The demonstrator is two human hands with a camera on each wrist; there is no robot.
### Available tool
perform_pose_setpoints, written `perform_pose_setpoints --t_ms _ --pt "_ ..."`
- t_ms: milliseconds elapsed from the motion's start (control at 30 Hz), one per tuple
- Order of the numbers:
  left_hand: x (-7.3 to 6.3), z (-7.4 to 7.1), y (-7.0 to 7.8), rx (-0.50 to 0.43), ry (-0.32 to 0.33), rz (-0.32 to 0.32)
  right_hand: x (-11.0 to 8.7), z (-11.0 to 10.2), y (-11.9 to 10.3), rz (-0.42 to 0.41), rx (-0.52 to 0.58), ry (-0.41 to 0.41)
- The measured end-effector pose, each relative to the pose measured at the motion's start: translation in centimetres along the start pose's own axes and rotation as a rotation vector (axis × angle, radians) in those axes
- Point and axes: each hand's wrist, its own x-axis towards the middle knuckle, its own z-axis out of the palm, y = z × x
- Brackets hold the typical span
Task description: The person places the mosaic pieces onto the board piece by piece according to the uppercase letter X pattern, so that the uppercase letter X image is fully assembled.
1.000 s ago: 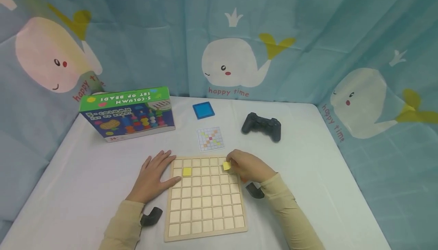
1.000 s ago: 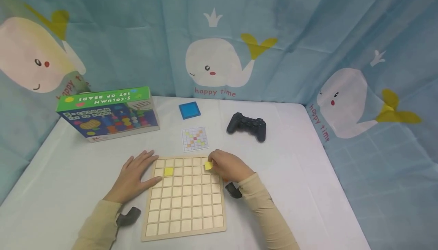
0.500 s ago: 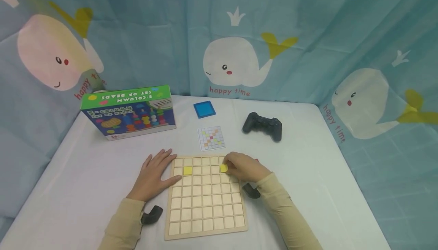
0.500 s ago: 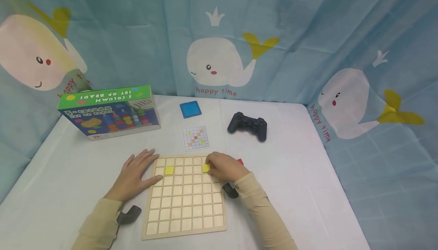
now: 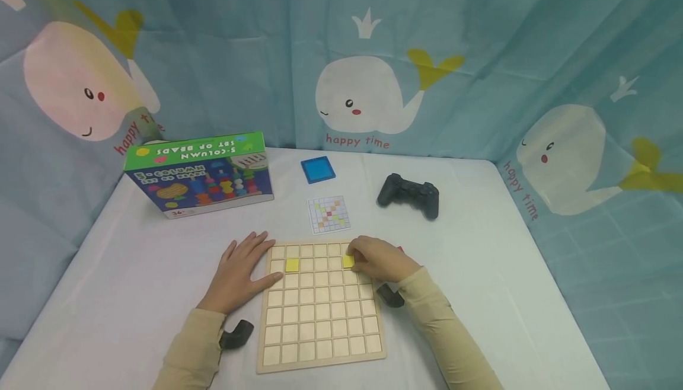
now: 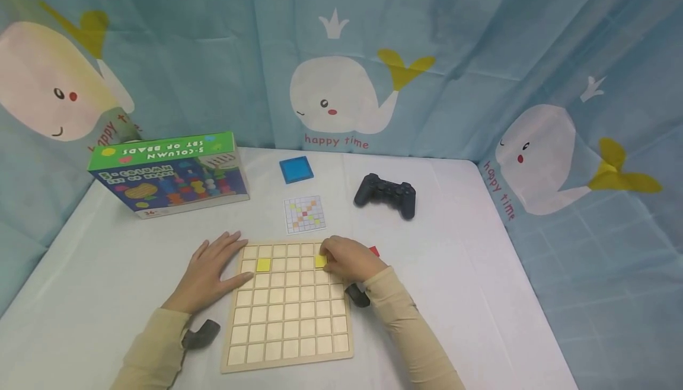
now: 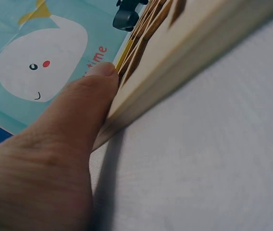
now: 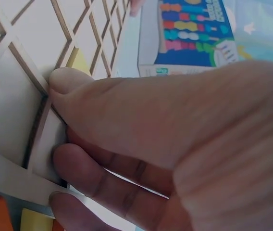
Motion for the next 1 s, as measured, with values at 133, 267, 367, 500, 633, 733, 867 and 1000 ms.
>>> perform_pose_setpoints --t_ms 133,267,367,500,633,733,867,1000 --pt "0.0 -0.1 0.1 -0.003 0.003 0.000 0.0 -0.2 -0.1 0.013 0.023 -0.003" --pt "-0.1 -0.1 0.0 -0.004 0.000 -0.003 -0.6 -0.7 -0.3 0.031 0.039 0.004" --pt "-0.1 0.0 0.0 -0.002 -0.006 -0.007 -1.7 -1.4 -0.1 0.063 0.062 0.042" --pt "-0.1 -0.1 0.1 -0.007 -0.012 -0.012 -3.8 -2.2 1.0 0.140 0.098 0.121" --pt "0.0 0.0 0.0 -0.008 -0.011 -0.008 -5.7 -2.6 2.6 0.228 0.136 0.157" --pt "0.0 0.2 -0.1 -0.002 -0.001 -0.003 -6.8 -2.4 3.8 0.272 0.137 0.164" --pt "0.0 0.2 -0.1 0.001 0.000 -0.002 -7.9 -2.0 5.3 0.296 0.096 0.188" --pt "-0.1 0.2 0.0 -0.002 -0.013 -0.010 -8.3 -1.5 6.1 0.326 0.075 0.192"
